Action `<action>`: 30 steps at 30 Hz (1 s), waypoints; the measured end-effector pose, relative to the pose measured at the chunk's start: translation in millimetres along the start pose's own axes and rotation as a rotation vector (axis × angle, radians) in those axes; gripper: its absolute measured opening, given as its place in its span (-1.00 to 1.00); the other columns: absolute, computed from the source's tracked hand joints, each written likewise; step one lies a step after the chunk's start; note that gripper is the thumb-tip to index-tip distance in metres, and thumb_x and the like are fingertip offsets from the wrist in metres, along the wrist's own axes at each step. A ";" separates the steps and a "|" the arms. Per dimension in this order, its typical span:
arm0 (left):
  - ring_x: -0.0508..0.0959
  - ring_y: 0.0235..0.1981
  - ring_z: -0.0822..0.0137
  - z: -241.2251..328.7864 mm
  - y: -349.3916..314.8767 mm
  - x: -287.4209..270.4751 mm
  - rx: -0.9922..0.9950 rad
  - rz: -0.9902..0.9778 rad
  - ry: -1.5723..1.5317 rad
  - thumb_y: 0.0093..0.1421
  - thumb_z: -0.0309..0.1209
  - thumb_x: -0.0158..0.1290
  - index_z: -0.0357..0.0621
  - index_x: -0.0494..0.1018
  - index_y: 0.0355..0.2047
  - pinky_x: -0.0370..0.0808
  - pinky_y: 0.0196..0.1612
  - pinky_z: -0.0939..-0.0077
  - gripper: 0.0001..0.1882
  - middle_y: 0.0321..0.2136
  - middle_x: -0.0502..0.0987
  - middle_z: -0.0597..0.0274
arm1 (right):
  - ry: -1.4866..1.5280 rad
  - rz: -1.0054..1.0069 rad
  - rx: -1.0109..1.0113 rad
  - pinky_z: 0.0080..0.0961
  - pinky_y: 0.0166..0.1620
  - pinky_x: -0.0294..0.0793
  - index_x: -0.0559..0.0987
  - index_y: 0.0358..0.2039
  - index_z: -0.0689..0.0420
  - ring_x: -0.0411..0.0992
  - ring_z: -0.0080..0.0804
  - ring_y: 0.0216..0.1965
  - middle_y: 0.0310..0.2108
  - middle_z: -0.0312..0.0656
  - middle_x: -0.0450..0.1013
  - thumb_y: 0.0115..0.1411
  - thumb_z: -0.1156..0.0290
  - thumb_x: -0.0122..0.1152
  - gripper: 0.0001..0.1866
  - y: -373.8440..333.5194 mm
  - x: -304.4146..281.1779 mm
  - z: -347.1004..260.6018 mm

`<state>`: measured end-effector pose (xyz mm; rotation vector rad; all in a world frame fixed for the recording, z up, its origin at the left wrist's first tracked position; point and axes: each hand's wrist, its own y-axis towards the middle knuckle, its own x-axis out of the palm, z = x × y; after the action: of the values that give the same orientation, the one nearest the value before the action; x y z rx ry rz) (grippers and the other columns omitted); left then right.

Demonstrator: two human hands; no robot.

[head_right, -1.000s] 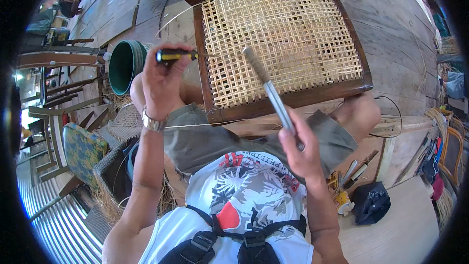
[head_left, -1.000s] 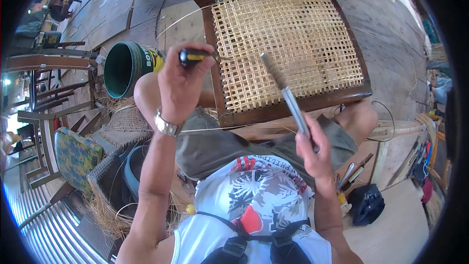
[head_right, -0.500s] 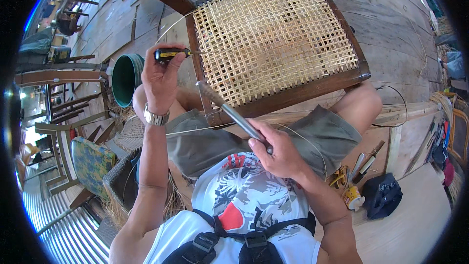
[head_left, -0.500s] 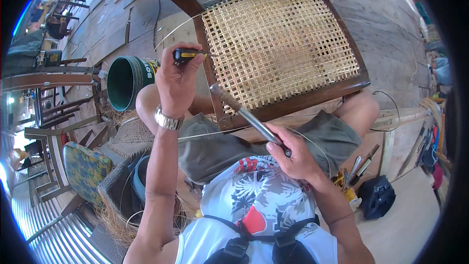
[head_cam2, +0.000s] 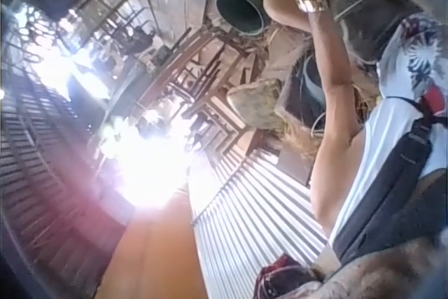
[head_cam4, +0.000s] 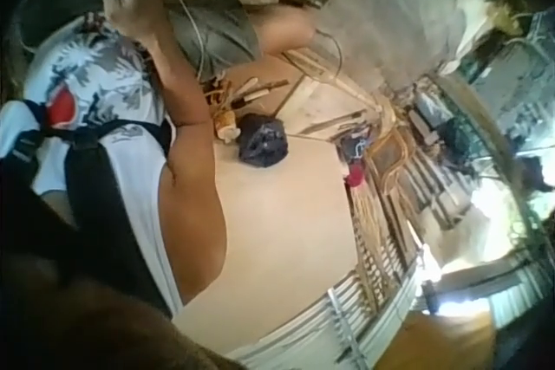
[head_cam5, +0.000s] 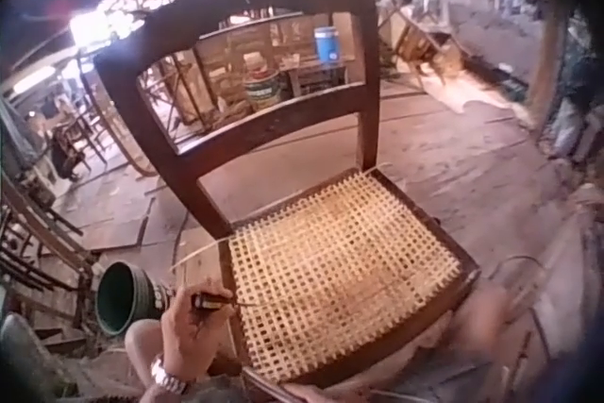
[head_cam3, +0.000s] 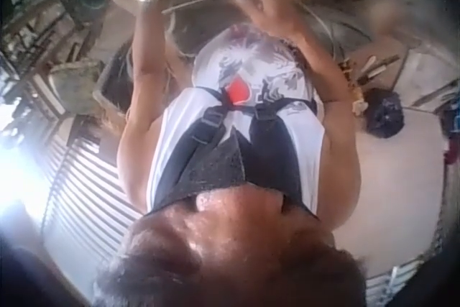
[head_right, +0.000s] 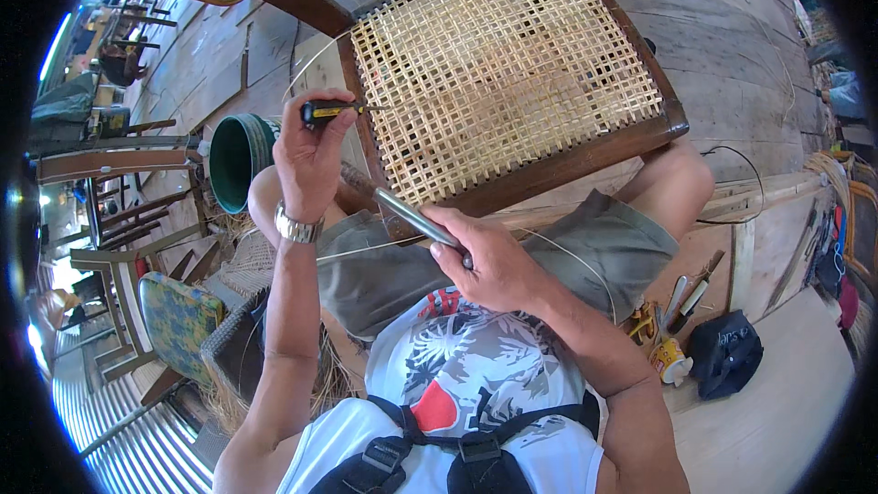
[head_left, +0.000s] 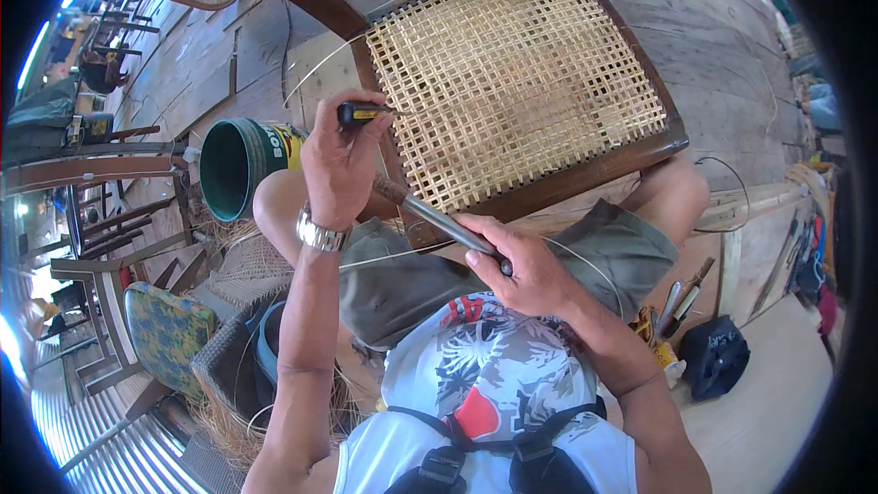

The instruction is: Weaving a wicker or bamboo seat for a wooden chair using strands of material and a mallet.

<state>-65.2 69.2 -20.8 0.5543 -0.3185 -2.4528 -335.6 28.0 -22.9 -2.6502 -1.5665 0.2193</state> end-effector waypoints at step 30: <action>0.65 -0.26 0.51 28.4 -6.0 9.9 -0.029 -0.147 0.096 0.28 -0.54 0.27 -0.13 0.51 -0.04 0.56 -0.17 0.58 -0.73 -0.29 0.68 0.26 | 0.197 0.500 0.070 -0.66 -0.26 0.33 0.39 0.33 0.26 0.26 -0.68 -0.33 -0.25 -0.36 0.39 0.49 0.34 0.11 -0.52 -20.3 -15.2 21.2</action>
<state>-88.5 70.8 -0.9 0.7032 -0.2095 -2.5562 -363.7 24.0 -40.1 -2.8524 -0.8088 0.0283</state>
